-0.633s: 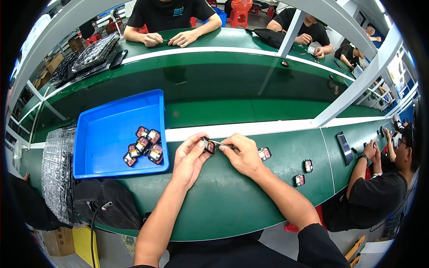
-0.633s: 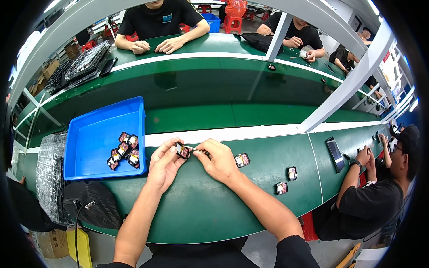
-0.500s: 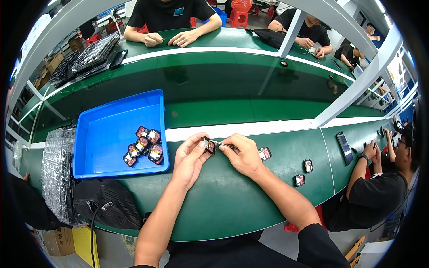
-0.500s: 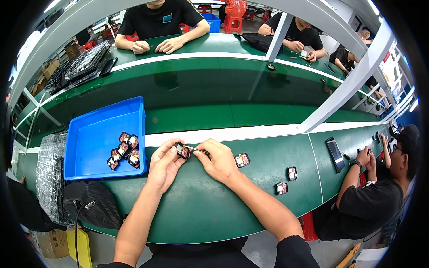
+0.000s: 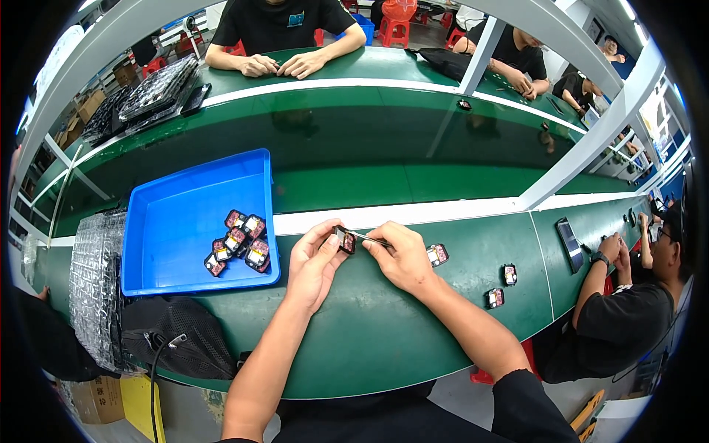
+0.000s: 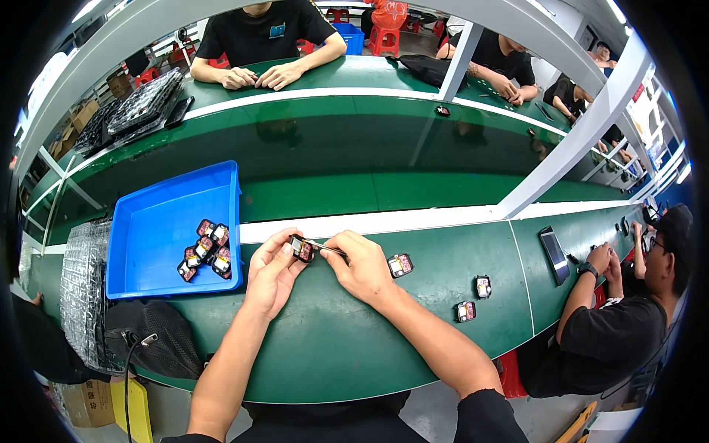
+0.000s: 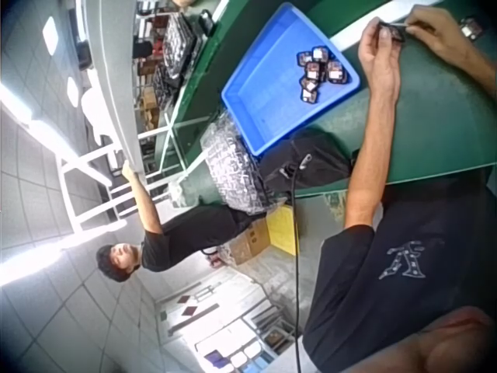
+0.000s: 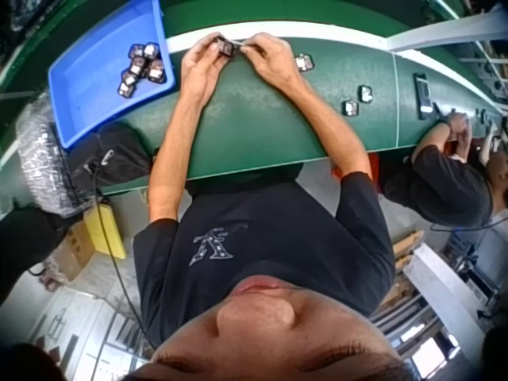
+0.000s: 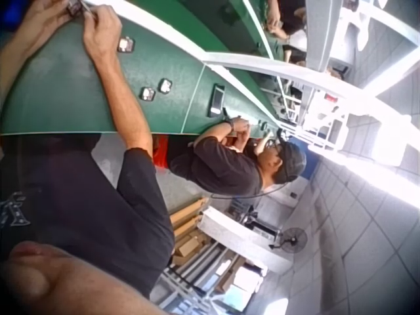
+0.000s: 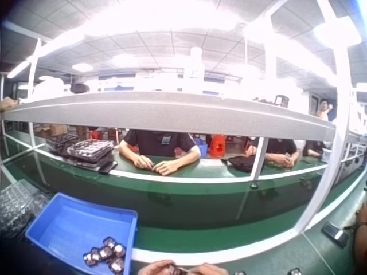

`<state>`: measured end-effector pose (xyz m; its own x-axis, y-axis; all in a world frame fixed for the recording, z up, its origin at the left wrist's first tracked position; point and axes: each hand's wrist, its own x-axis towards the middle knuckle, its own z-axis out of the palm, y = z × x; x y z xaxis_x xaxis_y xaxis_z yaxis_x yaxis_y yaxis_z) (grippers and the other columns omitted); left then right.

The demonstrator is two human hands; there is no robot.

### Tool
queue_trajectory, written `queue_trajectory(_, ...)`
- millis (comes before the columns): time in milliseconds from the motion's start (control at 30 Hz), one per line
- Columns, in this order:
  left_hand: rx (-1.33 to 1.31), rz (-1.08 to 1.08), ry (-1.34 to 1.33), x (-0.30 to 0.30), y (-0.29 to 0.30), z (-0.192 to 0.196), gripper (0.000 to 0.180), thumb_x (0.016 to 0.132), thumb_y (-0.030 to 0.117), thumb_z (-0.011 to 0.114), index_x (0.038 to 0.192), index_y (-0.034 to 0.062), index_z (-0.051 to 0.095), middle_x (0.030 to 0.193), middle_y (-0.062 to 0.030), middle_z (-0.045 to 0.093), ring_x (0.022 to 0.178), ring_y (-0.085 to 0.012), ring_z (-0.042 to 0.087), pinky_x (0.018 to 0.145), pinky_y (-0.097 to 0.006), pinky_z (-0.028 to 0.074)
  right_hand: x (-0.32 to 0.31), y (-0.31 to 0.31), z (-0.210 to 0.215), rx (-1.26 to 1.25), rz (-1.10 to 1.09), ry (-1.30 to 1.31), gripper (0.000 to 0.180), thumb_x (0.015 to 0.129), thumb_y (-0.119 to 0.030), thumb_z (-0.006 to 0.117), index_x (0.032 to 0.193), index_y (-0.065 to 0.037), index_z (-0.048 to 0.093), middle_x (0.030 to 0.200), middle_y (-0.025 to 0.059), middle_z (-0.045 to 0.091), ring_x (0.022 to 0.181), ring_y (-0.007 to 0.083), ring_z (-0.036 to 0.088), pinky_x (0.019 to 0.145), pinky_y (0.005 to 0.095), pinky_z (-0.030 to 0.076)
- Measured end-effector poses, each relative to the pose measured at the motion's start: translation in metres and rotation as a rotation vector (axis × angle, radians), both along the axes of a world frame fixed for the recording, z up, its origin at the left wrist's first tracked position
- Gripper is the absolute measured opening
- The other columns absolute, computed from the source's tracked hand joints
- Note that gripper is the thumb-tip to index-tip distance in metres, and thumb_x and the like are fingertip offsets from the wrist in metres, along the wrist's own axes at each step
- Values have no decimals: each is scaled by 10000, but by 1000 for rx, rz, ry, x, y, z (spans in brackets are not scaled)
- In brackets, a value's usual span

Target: Assembling small electronic components at an industrial production line workbench.

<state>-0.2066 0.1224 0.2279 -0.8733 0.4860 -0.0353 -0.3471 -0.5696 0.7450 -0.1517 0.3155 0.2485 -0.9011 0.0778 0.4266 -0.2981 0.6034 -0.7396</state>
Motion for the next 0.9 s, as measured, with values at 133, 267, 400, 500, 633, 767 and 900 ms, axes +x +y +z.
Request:
queue_trajectory(133,2,13,5,1,1,1,338,1054,94,651,1371,-16,611,1266,-91,663,1161,-185,666,1041,-379,560,0,0,-1,-1,7,8,99,921,-22,780,967,13,700,832,104,643,641,183,587,583,323,467)
queue_trajectory(267,-29,7,14,1,1,2,344,1046,81,660,1374,-11,613,1266,-88,662,1157,-182,664,1037,-373,558,0,0,-1,-11,4,1,98,920,-21,780,967,12,701,831,106,641,643,186,587,581,325,466)
queue_trajectory(400,-58,-11,13,2,1,4,346,1045,73,664,1378,-4,611,1273,-85,657,1154,-180,662,1037,-368,555,0,1,-2,8,1,11,97,921,-18,778,965,13,697,827,109,637,651,191,597,583,325,474)
queue_trajectory(500,-54,-1,3,3,1,2,342,1050,81,663,1378,-1,610,1274,-84,655,1155,-180,663,1039,-372,558,0,-1,-1,11,3,28,98,921,-16,777,963,13,694,826,110,636,655,197,604,586,330,478)
queue_trajectory(633,-37,16,-6,3,2,-1,331,1055,96,662,1367,-1,611,1271,-84,655,1160,-184,668,1043,-382,569,-1,-2,-2,33,-6,52,100,917,-11,777,961,12,690,828,119,637,655,222,612,588,341,483)
queue_trajectory(767,-30,10,4,4,2,0,323,1057,104,663,1358,-1,614,1275,-87,656,1167,-187,671,1046,-386,575,-1,-1,-3,62,-5,65,101,913,-7,777,957,10,688,830,126,637,662,249,617,593,350,487)
queue_trajectory(900,-46,8,6,6,4,1,327,1063,131,665,1357,-3,613,1262,-91,668,1149,-192,684,1032,-390,586,0,0,-3,53,4,90,101,909,-5,776,951,5,685,832,130,638,680,268,628,607,368,495)
